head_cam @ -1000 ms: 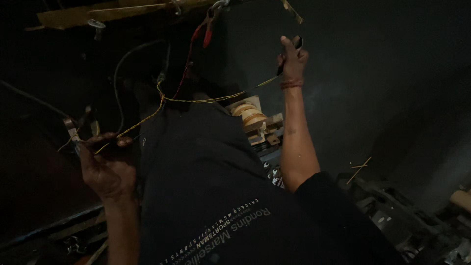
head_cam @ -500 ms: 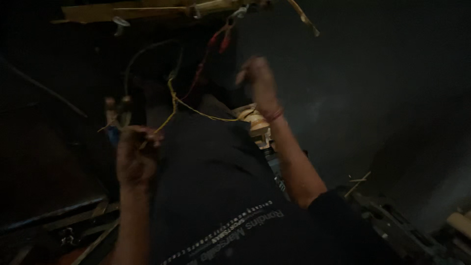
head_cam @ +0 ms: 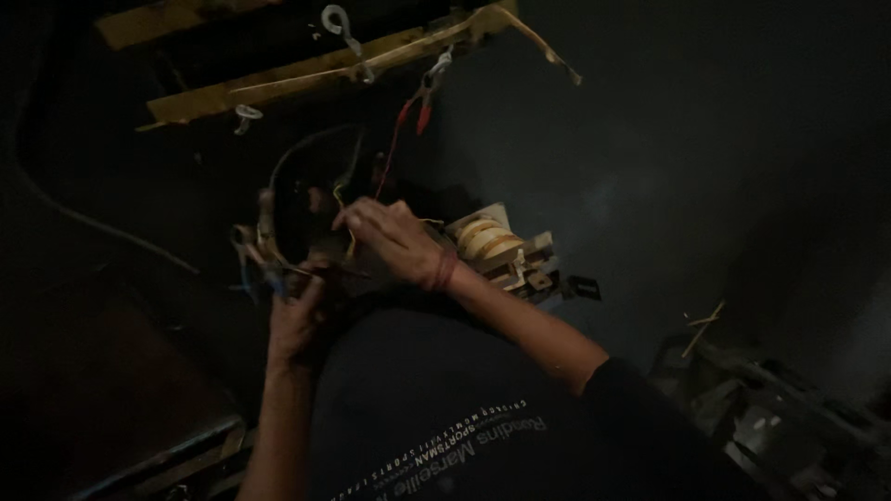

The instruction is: The person handles a coiled cable and then works on a wooden frame with exposed wires. Using pliers, the person strips insulation from yellow wires and twists them together. The person continues to manipulate the wires and tools on the frame.

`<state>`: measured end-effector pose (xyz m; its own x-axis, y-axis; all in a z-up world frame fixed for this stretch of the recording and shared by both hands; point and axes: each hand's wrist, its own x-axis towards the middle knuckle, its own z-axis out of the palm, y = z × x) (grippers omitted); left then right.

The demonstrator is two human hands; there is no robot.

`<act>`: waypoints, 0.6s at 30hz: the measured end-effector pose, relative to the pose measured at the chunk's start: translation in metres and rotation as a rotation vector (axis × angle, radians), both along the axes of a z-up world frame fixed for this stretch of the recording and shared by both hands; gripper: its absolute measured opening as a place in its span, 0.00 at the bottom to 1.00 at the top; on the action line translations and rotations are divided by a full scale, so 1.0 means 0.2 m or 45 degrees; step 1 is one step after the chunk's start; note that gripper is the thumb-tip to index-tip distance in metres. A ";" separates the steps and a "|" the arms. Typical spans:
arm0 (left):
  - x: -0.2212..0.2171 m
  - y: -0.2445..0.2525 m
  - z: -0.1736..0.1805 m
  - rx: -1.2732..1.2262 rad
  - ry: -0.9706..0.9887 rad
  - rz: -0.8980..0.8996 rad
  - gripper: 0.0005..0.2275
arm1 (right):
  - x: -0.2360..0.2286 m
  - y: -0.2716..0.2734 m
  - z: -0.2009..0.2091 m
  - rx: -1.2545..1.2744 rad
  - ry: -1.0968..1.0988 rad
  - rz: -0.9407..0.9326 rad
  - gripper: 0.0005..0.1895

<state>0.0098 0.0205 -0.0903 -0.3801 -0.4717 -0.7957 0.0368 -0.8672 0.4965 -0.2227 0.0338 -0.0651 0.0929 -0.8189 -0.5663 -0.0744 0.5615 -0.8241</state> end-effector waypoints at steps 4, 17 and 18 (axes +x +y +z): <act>-0.06 0.02 -0.04 -0.076 -0.032 -0.303 0.17 | 0.13 0.16 -0.10 -0.570 0.310 0.115 0.20; -0.47 0.11 0.02 -0.234 0.389 -0.042 0.20 | -0.88 0.22 0.04 -0.148 0.536 -0.558 0.08; -0.50 0.10 0.03 -0.196 0.331 0.056 0.21 | -1.04 0.25 0.02 -0.308 0.415 -0.745 0.08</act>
<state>-0.0909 0.0410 -0.0839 -0.5384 -0.5994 -0.5923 0.2157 -0.7775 0.5907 -0.4309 0.0836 -0.0616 -0.5435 -0.7889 -0.2868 -0.0802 0.3889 -0.9178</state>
